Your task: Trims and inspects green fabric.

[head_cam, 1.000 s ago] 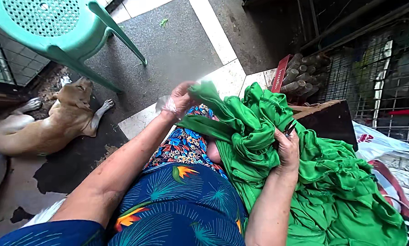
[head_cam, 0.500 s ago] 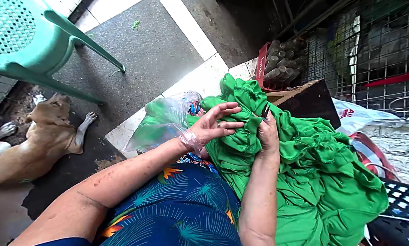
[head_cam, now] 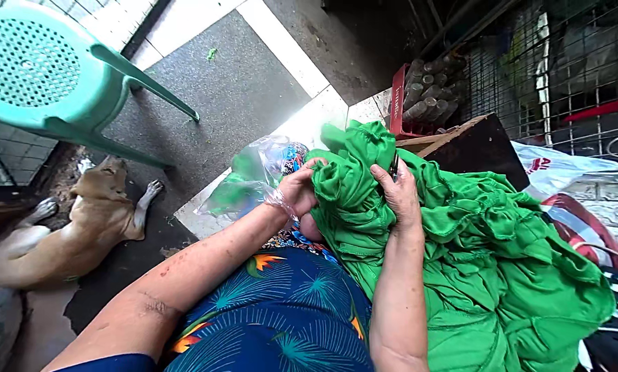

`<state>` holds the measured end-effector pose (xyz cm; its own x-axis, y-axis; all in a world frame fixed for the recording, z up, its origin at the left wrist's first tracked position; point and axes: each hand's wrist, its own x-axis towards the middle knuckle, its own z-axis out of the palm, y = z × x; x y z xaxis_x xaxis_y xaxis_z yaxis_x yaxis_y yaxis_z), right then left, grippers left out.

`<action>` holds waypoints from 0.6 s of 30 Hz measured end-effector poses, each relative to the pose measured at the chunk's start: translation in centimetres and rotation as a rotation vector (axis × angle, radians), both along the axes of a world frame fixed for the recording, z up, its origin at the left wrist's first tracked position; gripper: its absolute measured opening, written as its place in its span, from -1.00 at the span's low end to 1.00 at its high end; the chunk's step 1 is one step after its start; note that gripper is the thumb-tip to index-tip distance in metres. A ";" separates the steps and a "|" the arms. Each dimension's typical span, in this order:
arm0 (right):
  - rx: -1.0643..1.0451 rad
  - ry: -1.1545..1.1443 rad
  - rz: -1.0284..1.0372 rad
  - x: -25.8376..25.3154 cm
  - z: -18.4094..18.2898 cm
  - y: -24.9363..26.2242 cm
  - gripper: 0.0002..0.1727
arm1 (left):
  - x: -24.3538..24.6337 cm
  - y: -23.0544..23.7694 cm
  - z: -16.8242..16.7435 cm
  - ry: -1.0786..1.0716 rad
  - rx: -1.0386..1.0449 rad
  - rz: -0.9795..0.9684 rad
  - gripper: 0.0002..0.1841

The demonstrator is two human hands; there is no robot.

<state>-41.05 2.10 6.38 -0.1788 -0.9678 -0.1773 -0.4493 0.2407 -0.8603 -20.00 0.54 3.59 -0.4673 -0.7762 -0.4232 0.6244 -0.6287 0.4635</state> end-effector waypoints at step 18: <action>0.101 0.378 0.026 1.1 4.5 0.9 -0.64 | -3.0 2.1 2.6 -0.647 -0.974 -0.579 -0.37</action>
